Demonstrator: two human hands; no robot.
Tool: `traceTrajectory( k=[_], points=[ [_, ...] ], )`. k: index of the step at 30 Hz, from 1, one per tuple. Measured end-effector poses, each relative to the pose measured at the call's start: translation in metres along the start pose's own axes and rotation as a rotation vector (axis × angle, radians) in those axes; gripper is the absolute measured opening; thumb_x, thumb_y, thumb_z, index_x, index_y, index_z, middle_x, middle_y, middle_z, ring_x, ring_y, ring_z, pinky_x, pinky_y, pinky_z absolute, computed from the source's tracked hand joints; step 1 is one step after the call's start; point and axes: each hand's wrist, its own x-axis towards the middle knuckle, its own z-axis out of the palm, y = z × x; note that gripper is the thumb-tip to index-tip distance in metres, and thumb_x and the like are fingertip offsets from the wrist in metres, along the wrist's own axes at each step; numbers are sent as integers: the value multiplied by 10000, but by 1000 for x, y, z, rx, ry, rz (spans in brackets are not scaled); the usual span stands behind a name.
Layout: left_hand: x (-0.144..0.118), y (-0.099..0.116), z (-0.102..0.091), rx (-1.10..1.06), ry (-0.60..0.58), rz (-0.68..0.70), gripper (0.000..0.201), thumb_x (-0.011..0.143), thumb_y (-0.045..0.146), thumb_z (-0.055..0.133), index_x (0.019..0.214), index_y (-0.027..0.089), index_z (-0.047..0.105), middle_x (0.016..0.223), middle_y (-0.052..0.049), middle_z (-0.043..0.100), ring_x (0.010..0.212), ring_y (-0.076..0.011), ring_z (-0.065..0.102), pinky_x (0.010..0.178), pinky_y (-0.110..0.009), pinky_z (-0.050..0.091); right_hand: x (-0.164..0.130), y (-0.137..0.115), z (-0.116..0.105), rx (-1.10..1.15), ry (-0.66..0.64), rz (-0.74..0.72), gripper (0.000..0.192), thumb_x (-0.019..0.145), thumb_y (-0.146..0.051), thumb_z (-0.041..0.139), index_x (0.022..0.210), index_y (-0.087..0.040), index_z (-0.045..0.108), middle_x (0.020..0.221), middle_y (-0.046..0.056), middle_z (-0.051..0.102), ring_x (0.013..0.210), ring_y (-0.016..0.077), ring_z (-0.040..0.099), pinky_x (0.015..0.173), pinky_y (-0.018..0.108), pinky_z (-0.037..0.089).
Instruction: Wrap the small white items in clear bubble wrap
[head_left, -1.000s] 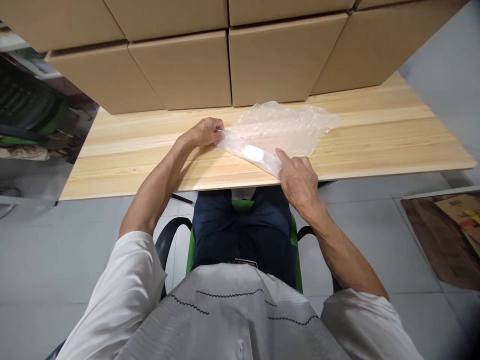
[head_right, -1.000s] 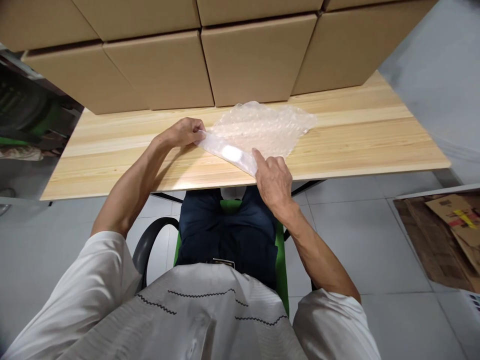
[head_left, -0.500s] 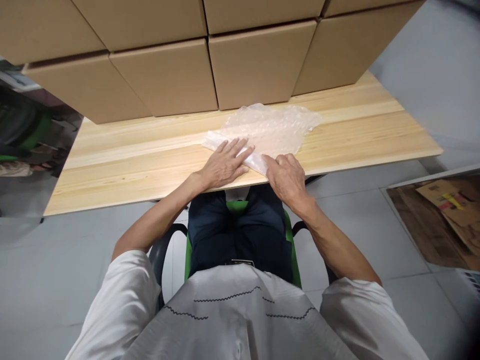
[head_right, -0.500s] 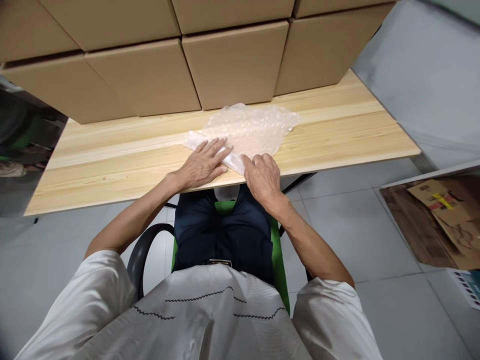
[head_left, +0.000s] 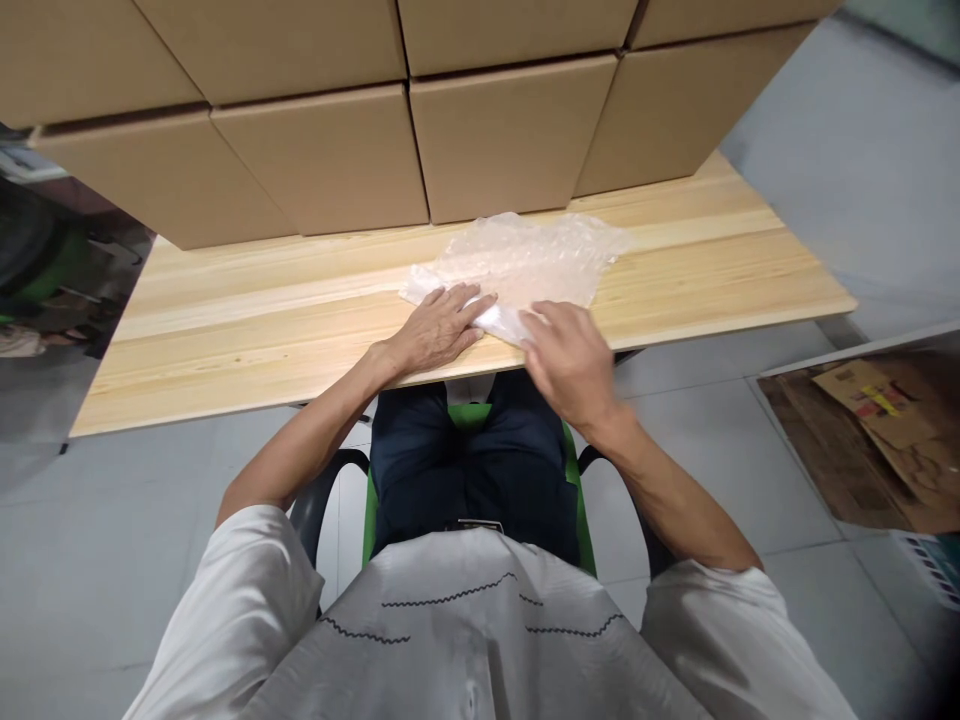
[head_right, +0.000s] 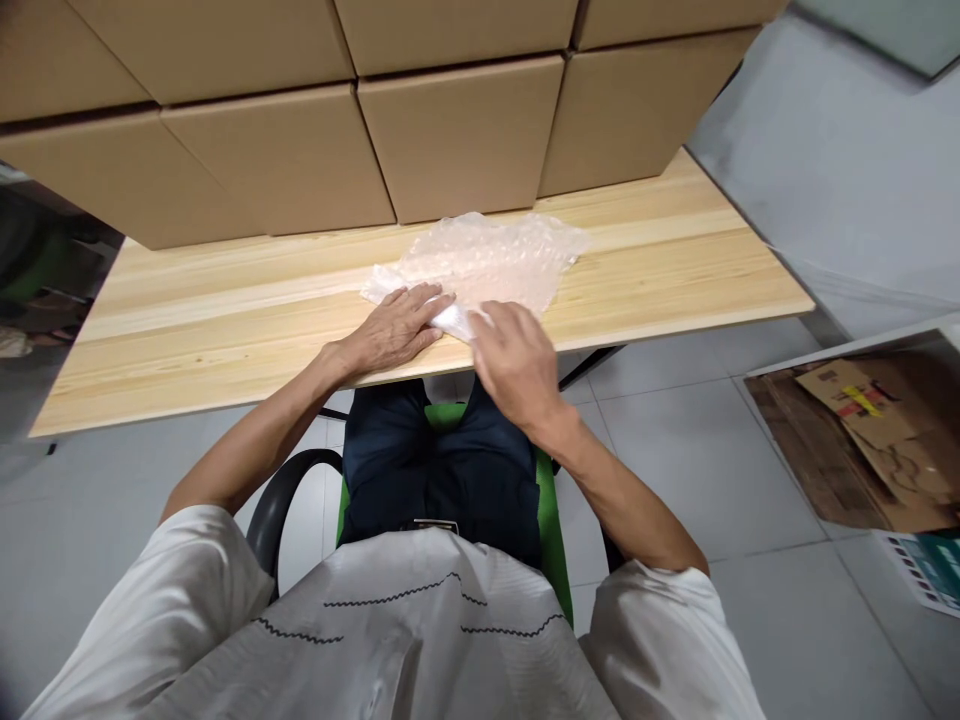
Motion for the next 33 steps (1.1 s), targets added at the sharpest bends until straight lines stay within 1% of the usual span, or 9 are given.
traceTrajectory(
  k=[3, 8, 11, 15, 20, 24, 28, 31, 33],
  points=[
    [-1, -1, -2, -16, 8, 15, 674, 1219, 454, 471, 1848, 213, 457, 1901, -224, 476, 1806, -406, 411, 1475, -646, 291, 22, -19, 16, -18, -146, -75, 531, 1145, -180, 485, 1642, -122, 664, 1691, 250, 671, 1475, 423, 626, 1248, 577, 547],
    [0, -11, -5, -46, 58, 40, 636, 1170, 346, 487, 1771, 141, 517, 1796, -239, 603, 1677, -389, 581, 1421, -602, 393, 31, -14, 32, -80, -249, 8, 508, 1184, -206, 408, 1604, -96, 673, 1431, 266, 783, 1238, 426, 669, 1028, 559, 593],
    [1, -19, -4, -49, 104, 53, 560, 1138, 271, 485, 1673, 175, 617, 1625, -211, 744, 1496, -363, 721, 1304, -558, 507, 28, -9, 32, -82, -236, 10, 499, 1185, -185, 388, 1564, -120, 707, 1337, 240, 807, 1200, 407, 676, 986, 528, 584],
    [-1, -24, -10, -89, 140, 83, 474, 1174, 301, 441, 1545, 202, 720, 1498, -184, 812, 1409, -345, 756, 1239, -531, 546, 27, -4, 28, -47, -199, 8, 472, 1155, -171, 433, 1505, -170, 749, 1299, 201, 841, 1187, 377, 704, 982, 484, 573],
    [2, -26, -37, -188, 23, 127, 445, 1183, 400, 428, 1299, 201, 809, 1369, -177, 830, 1295, -331, 764, 1156, -475, 572, 48, 16, 15, 122, -298, 77, 399, 1115, -267, 501, 1317, -175, 833, 1195, 162, 877, 1062, 346, 755, 885, 432, 542],
    [18, -31, -60, -270, -74, 57, 348, 1108, 424, 539, 1012, 201, 788, 1101, -125, 794, 974, -264, 730, 923, -395, 559, 75, 41, 8, 398, -346, 141, 274, 1012, -275, 603, 1082, -223, 863, 1036, 64, 869, 935, 272, 743, 823, 366, 512],
    [41, -41, -75, -413, -180, -89, 259, 970, 377, 669, 773, 210, 676, 779, -39, 605, 746, -200, 574, 741, -369, 404, 97, 63, 10, 623, -461, 269, 115, 913, -277, 720, 861, -226, 810, 850, 17, 782, 781, 210, 660, 720, 325, 479],
    [54, -52, -82, -493, -260, -181, 289, 914, 353, 710, 686, 204, 617, 689, -9, 465, 670, -152, 462, 718, -374, 304, 107, 75, 12, 648, -519, 320, 74, 887, -284, 769, 846, -236, 808, 834, 19, 765, 759, 203, 638, 703, 327, 488],
    [57, -61, -83, -547, -274, -219, 277, 891, 347, 739, 683, 198, 633, 678, 0, 454, 650, -128, 431, 714, -363, 285, 110, 79, 12, 597, -511, 310, 81, 885, -298, 772, 842, -238, 805, 871, 34, 786, 800, 219, 663, 744, 344, 517]
  ],
)
